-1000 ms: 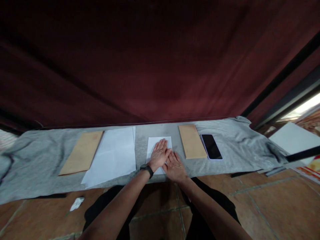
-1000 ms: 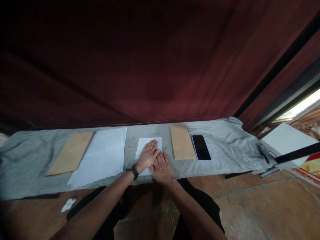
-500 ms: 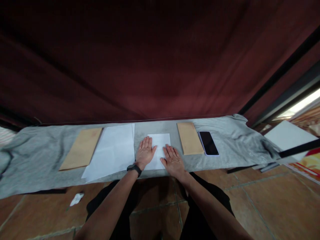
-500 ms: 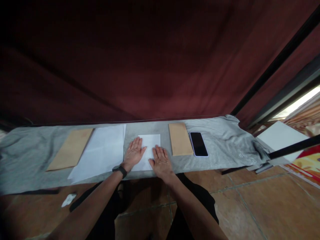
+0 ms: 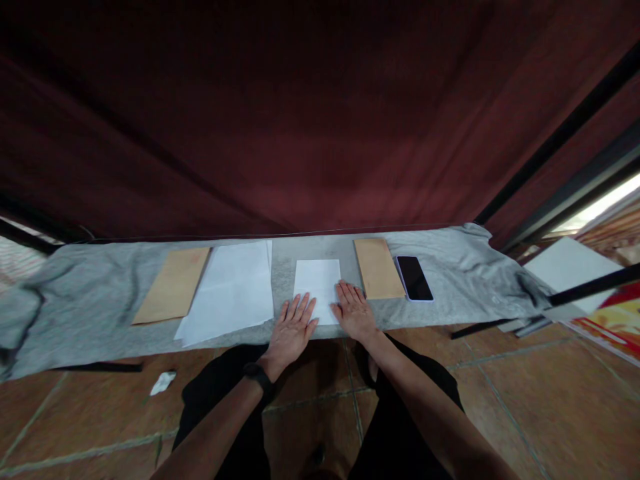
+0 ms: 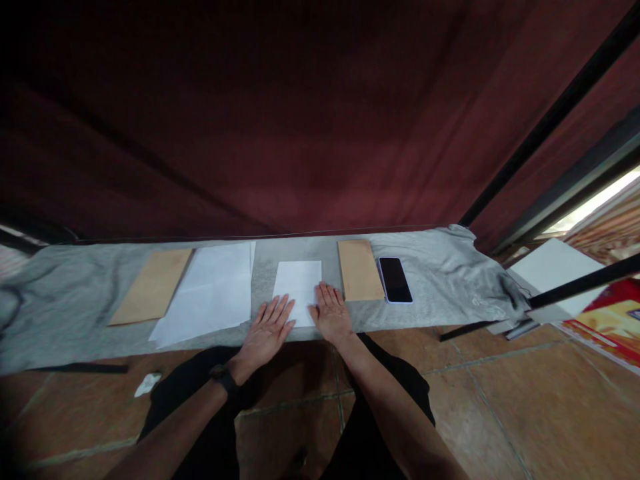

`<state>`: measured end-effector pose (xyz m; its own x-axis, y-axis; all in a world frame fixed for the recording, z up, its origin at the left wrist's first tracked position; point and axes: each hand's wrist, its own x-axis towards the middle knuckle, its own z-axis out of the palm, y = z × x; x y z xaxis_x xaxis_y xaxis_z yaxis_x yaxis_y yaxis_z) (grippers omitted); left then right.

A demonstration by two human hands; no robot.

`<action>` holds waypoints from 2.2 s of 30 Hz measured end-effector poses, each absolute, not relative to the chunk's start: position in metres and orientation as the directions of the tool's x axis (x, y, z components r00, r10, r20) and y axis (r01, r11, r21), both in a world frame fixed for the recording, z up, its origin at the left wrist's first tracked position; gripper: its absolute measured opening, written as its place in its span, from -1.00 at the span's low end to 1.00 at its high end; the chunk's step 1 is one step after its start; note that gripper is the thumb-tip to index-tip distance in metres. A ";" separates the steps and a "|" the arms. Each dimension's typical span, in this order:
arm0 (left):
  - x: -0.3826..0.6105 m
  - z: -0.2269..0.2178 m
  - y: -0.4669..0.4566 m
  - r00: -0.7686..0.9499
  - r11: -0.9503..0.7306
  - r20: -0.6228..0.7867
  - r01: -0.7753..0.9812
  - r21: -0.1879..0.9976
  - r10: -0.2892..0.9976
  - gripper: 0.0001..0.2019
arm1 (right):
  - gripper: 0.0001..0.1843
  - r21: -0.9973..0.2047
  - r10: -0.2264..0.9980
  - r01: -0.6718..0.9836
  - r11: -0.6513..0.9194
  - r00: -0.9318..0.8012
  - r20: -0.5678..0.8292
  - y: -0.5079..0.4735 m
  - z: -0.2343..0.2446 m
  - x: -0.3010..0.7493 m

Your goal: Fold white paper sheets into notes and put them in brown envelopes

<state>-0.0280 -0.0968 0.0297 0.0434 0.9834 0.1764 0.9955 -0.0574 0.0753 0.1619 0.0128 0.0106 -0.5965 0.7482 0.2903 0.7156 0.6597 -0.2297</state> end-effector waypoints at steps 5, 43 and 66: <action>-0.033 0.034 -0.112 0.113 -0.132 0.184 0.987 0.095 0.976 -0.44 | -0.39 -0.204 0.675 0.646 0.736 -0.677 0.293 0.006 0.018 0.172; -0.072 0.046 -0.108 0.094 -0.213 0.238 0.810 0.546 0.967 -0.73 | -0.72 -0.561 0.523 0.355 0.748 -0.836 0.168 0.022 0.043 0.199; -0.066 0.067 -0.056 -0.433 0.395 -0.095 0.682 0.615 0.896 -0.78 | -0.67 -0.567 0.874 0.728 0.386 -0.485 -0.028 0.043 0.050 0.155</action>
<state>-0.0659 -0.0559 0.0667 -0.4329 0.8964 -0.0949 0.6823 0.3947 0.6154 0.1548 0.0433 0.0501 -0.4847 0.8742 -0.0278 0.7279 0.3855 -0.5671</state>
